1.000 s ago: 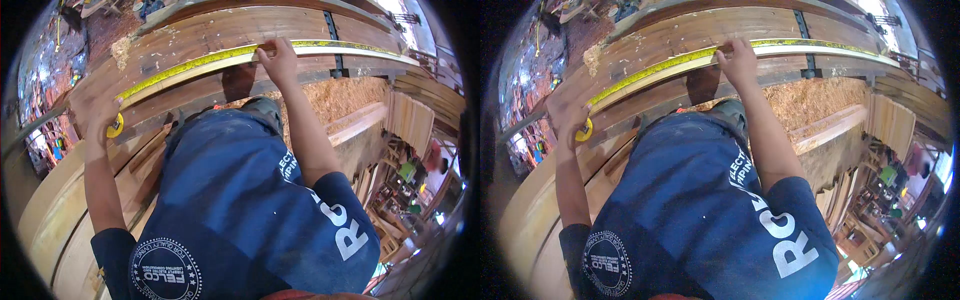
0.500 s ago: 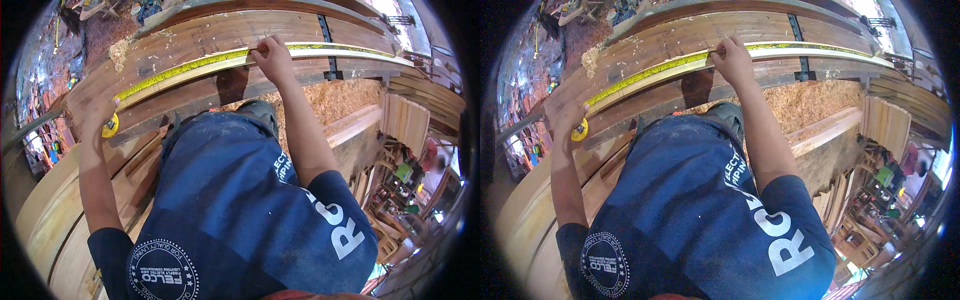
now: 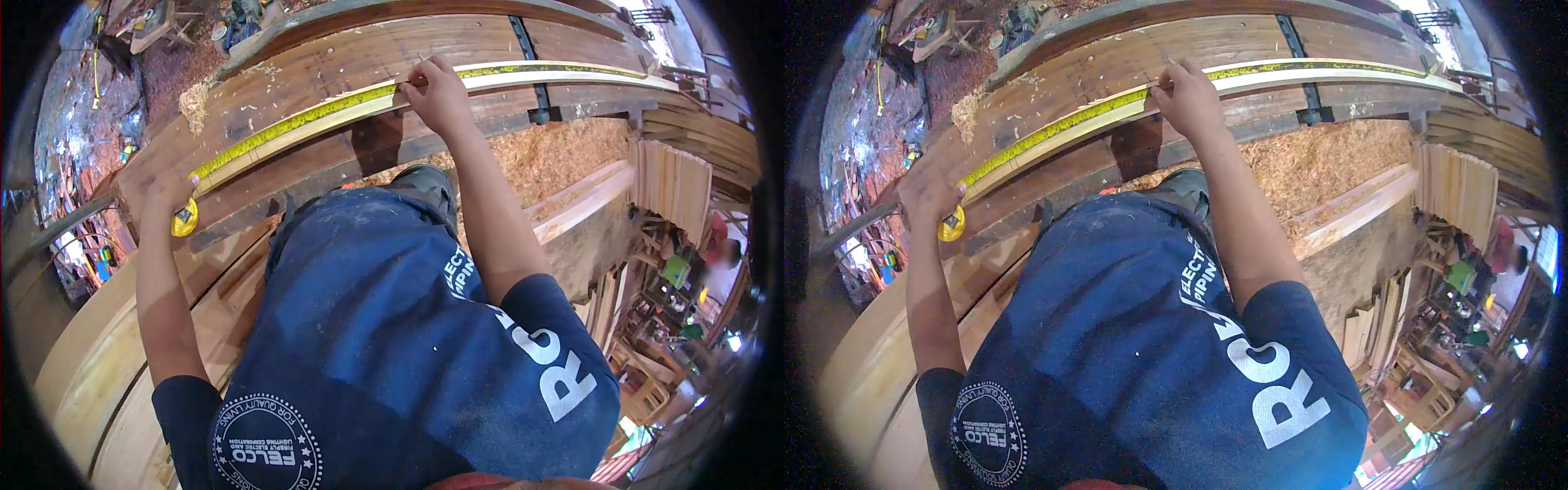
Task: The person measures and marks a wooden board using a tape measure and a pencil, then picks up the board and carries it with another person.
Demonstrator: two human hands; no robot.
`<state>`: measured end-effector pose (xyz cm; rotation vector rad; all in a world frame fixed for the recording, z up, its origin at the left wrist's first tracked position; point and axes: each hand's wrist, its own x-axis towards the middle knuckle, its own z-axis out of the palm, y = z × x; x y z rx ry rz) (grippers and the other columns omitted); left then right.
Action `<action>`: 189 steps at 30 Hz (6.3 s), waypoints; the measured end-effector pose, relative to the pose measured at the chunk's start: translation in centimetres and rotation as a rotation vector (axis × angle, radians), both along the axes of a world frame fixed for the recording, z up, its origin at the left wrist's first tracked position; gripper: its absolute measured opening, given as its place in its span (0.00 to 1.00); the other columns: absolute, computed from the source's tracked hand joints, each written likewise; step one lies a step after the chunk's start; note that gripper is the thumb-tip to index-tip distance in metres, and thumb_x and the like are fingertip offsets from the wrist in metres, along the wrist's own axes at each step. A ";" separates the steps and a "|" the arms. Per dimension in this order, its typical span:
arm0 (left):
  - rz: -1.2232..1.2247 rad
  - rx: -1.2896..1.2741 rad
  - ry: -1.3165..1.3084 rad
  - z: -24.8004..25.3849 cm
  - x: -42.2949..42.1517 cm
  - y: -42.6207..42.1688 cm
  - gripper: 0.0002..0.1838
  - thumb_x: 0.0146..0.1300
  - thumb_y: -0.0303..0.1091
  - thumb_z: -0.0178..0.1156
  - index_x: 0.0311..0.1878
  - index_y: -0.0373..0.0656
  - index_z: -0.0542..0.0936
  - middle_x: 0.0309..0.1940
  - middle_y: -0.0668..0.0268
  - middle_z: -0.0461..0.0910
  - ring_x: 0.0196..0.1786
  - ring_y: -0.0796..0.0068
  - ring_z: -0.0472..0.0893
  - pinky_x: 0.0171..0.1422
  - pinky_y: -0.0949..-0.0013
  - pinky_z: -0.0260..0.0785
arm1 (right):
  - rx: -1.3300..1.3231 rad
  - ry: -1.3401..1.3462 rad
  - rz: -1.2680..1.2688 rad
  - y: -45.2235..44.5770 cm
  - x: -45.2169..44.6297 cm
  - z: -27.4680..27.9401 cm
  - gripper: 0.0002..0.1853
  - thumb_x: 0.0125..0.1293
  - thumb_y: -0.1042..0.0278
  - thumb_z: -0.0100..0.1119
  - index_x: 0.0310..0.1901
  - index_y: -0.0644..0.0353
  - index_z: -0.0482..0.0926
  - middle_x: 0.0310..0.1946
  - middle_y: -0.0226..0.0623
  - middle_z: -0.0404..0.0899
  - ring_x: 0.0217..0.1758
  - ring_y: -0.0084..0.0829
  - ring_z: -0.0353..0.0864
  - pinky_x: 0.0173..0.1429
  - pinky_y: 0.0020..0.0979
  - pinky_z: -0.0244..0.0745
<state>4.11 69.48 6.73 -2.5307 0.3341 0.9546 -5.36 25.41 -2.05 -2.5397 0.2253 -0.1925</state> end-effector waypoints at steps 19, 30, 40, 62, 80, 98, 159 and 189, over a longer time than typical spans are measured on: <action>0.140 -0.072 0.073 -4.5 1.0 4.2 0.26 0.70 0.53 0.58 0.54 0.38 0.84 0.55 0.45 0.82 0.59 0.44 0.80 0.67 0.51 0.71 | 0.085 -0.017 -0.014 0.3 -0.2 -0.5 0.17 0.55 0.61 0.75 0.40 0.61 0.80 0.42 0.43 0.78 0.45 0.48 0.81 0.51 0.44 0.78; 0.131 -0.257 -0.079 -5.6 -0.3 5.7 0.26 0.71 0.53 0.57 0.59 0.40 0.82 0.59 0.46 0.80 0.62 0.45 0.79 0.69 0.51 0.70 | 0.060 -0.159 0.041 4.0 -0.4 0.1 0.20 0.57 0.72 0.68 0.51 0.59 0.78 0.42 0.44 0.76 0.44 0.45 0.79 0.49 0.42 0.77; 0.201 -0.151 0.001 -4.0 -0.3 3.9 0.26 0.73 0.50 0.56 0.66 0.44 0.77 0.66 0.50 0.75 0.67 0.48 0.75 0.72 0.51 0.67 | 0.264 0.113 0.574 12.0 -2.8 2.7 0.18 0.60 0.76 0.60 0.53 0.58 0.77 0.41 0.47 0.77 0.48 0.51 0.81 0.52 0.46 0.78; 0.475 -0.263 0.070 -2.9 -0.2 2.7 0.20 0.70 0.40 0.60 0.63 0.45 0.78 0.58 0.50 0.80 0.60 0.49 0.79 0.64 0.52 0.71 | 0.204 -0.092 -0.086 0.7 -0.5 -1.7 0.18 0.60 0.70 0.70 0.52 0.59 0.79 0.40 0.43 0.80 0.43 0.43 0.82 0.48 0.39 0.78; -0.013 -0.215 -0.261 -2.2 -1.8 3.6 0.22 0.69 0.51 0.61 0.56 0.44 0.82 0.53 0.54 0.83 0.57 0.51 0.81 0.59 0.50 0.74 | 0.441 0.029 0.617 16.7 0.4 1.9 0.18 0.72 0.65 0.61 0.61 0.58 0.79 0.40 0.43 0.82 0.45 0.44 0.80 0.53 0.37 0.75; 0.328 -0.333 -0.119 -5.1 -1.8 4.6 0.17 0.72 0.45 0.57 0.45 0.38 0.82 0.41 0.48 0.82 0.49 0.45 0.80 0.55 0.48 0.69 | 0.429 -0.048 0.553 20.2 1.9 -2.3 0.08 0.59 0.77 0.66 0.37 0.64 0.76 0.36 0.45 0.83 0.36 0.36 0.85 0.42 0.31 0.79; 0.252 -0.481 -0.190 -5.7 -2.3 5.7 0.16 0.72 0.41 0.57 0.40 0.36 0.82 0.37 0.46 0.81 0.42 0.41 0.81 0.49 0.46 0.70 | 0.432 -0.033 0.510 21.0 2.1 -2.5 0.07 0.58 0.74 0.64 0.36 0.60 0.76 0.32 0.43 0.80 0.38 0.47 0.81 0.43 0.42 0.76; 0.236 -0.465 -0.221 -5.5 -2.5 5.6 0.15 0.71 0.42 0.56 0.43 0.39 0.84 0.39 0.50 0.82 0.45 0.43 0.81 0.52 0.47 0.71 | 0.416 -0.003 0.513 21.2 2.2 -2.3 0.06 0.60 0.73 0.64 0.36 0.59 0.76 0.33 0.41 0.80 0.39 0.47 0.82 0.44 0.41 0.76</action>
